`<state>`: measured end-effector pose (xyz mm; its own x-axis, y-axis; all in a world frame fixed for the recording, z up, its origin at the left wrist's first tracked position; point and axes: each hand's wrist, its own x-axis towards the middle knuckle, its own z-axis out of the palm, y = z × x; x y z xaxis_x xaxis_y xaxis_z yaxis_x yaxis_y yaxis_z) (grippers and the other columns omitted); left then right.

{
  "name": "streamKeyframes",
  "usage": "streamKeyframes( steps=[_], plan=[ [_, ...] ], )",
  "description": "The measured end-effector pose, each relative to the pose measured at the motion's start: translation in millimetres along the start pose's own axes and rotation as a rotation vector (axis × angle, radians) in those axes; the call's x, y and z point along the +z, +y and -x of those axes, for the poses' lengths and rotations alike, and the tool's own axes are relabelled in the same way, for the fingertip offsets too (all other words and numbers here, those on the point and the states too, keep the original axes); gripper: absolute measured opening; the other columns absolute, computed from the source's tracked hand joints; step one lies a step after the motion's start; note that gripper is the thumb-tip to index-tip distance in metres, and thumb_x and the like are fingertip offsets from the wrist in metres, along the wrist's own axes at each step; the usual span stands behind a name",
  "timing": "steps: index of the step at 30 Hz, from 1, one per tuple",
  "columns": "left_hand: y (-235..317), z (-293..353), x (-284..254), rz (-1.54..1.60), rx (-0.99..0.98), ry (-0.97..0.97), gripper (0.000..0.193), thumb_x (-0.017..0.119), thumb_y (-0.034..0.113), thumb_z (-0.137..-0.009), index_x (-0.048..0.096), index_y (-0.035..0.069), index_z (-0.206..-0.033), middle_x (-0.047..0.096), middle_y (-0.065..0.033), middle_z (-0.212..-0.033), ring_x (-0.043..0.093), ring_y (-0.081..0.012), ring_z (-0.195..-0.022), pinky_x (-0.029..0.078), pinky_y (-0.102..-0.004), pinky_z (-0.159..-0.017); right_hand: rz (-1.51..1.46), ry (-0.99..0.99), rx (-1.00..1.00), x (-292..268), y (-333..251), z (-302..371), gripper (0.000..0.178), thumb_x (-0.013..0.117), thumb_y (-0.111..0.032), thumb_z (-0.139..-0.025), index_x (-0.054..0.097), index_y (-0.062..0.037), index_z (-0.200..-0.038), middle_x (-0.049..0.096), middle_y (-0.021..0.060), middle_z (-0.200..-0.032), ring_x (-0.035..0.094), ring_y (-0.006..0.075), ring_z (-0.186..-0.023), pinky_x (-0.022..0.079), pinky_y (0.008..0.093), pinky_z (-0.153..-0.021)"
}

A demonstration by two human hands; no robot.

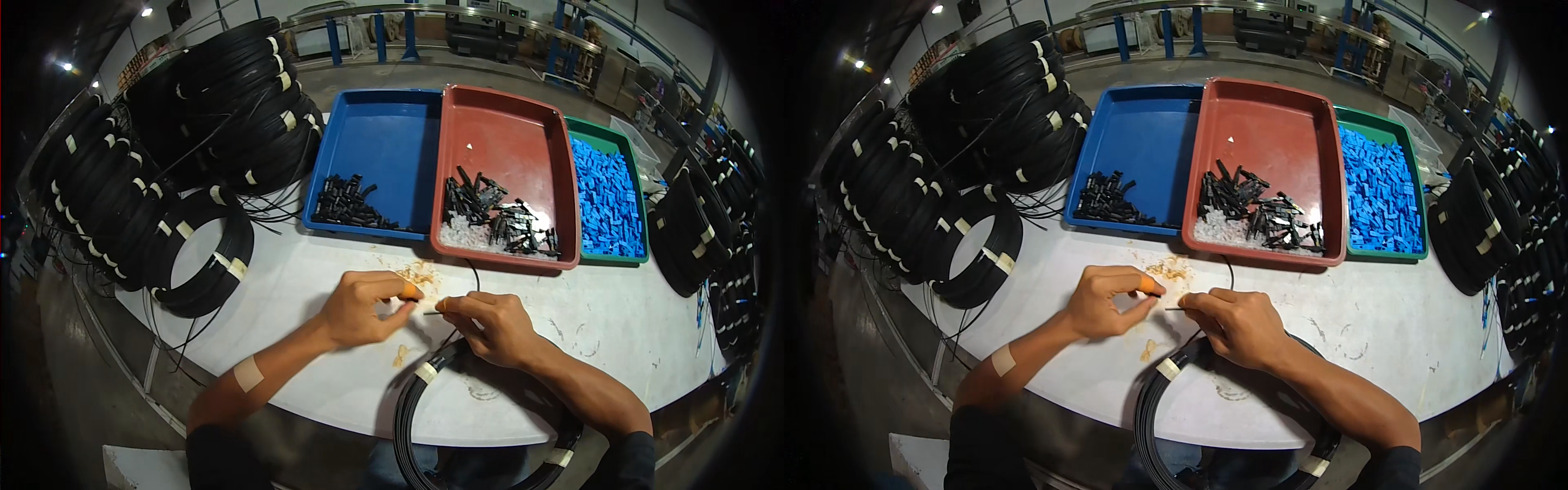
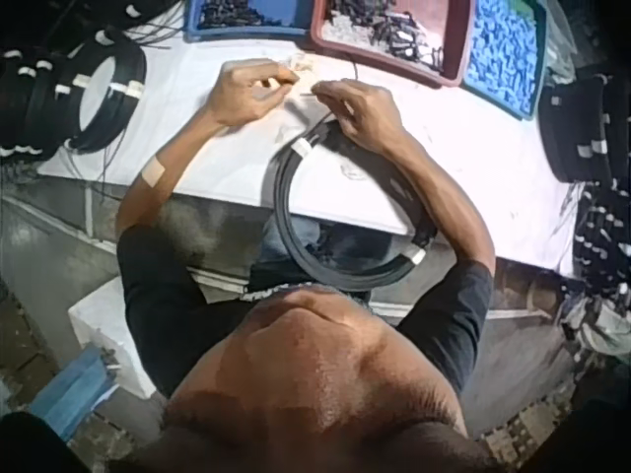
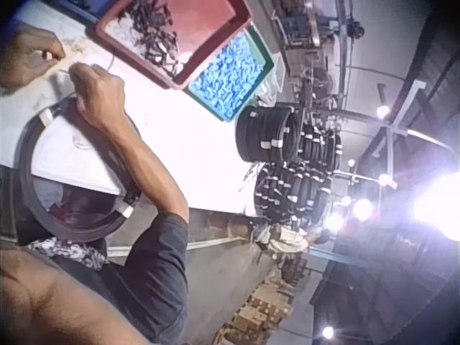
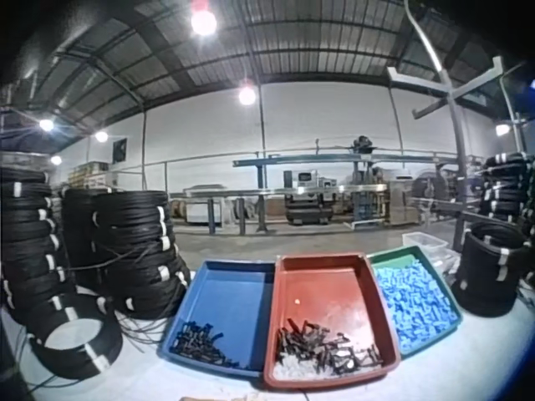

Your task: The person assembles cable connectors by taking components from trays and attaching them onto the ends of coiled cables by hand.

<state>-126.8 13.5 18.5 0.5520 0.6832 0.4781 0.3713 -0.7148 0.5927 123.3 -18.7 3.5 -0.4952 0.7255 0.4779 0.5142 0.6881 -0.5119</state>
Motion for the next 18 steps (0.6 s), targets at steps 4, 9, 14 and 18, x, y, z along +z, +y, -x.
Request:
streamKeyframes(
  steps=[4, 9, 14, 18],
  plan=[
    [-62.0, -4.8, -48.8, -0.2, 0.069, 0.053, 0.021, 0.069, -0.006, -0.075, 0.076, 0.003, -0.093, 0.074, -0.0113, -0.102, 0.073, -0.0239, -0.085, 0.058, -0.0305, -0.074, -0.062, -0.083, 0.132, -4.7, -7.2, -5.0, 0.011, 0.069, -0.014, -0.092, 0.072, -0.0054, -0.099, 0.072, 0.0135, -0.085, 0.069, 0.0305, -0.065, 0.055, 0.0386, -0.06],
    [-125.7, -33.2, -107.5, -0.485, -0.004, 0.042, 0.022, 0.066, -0.007, -0.077, 0.076, 0.003, -0.094, 0.073, -0.0091, -0.106, 0.072, -0.0271, -0.091, 0.058, -0.0337, -0.082, -0.138, -0.139, 0.238, -8.1, -9.8, -6.4, 0.011, 0.072, -0.014, -0.09, 0.072, -0.0036, -0.094, 0.073, 0.0136, -0.082, 0.071, 0.0293, -0.066, 0.057, 0.0365, -0.061],
    [-145.3, -66.6, -115.6, -0.587, 0.061, -0.056, 0.024, 0.066, -0.004, -0.075, 0.076, 0.003, -0.096, 0.073, -0.0067, -0.108, 0.067, -0.0245, -0.09, 0.052, -0.0369, -0.083, -0.108, -0.165, 0.242, -10.4, -7.3, -8.5, 0.011, 0.075, -0.013, -0.088, 0.073, -0.0038, -0.094, 0.072, 0.012, -0.079, 0.07, 0.0262, -0.063, 0.057, 0.0347, -0.057],
    [-150.3, -83.2, -100.4, -0.545, 0.188, -0.097, 0.019, 0.073, 0.005, -0.076, 0.077, 0.006, -0.095, 0.072, -0.0058, -0.102, 0.066, -0.0219, -0.09, 0.049, -0.0368, -0.081, -0.109, -0.201, 0.233, -12.0, -8.3, -14.1, 0.012, 0.077, -0.013, -0.086, 0.074, -0.0049, -0.094, 0.071, 0.0098, -0.075, 0.069, 0.0234, -0.061, 0.056, 0.0336, -0.056]
  ],
)
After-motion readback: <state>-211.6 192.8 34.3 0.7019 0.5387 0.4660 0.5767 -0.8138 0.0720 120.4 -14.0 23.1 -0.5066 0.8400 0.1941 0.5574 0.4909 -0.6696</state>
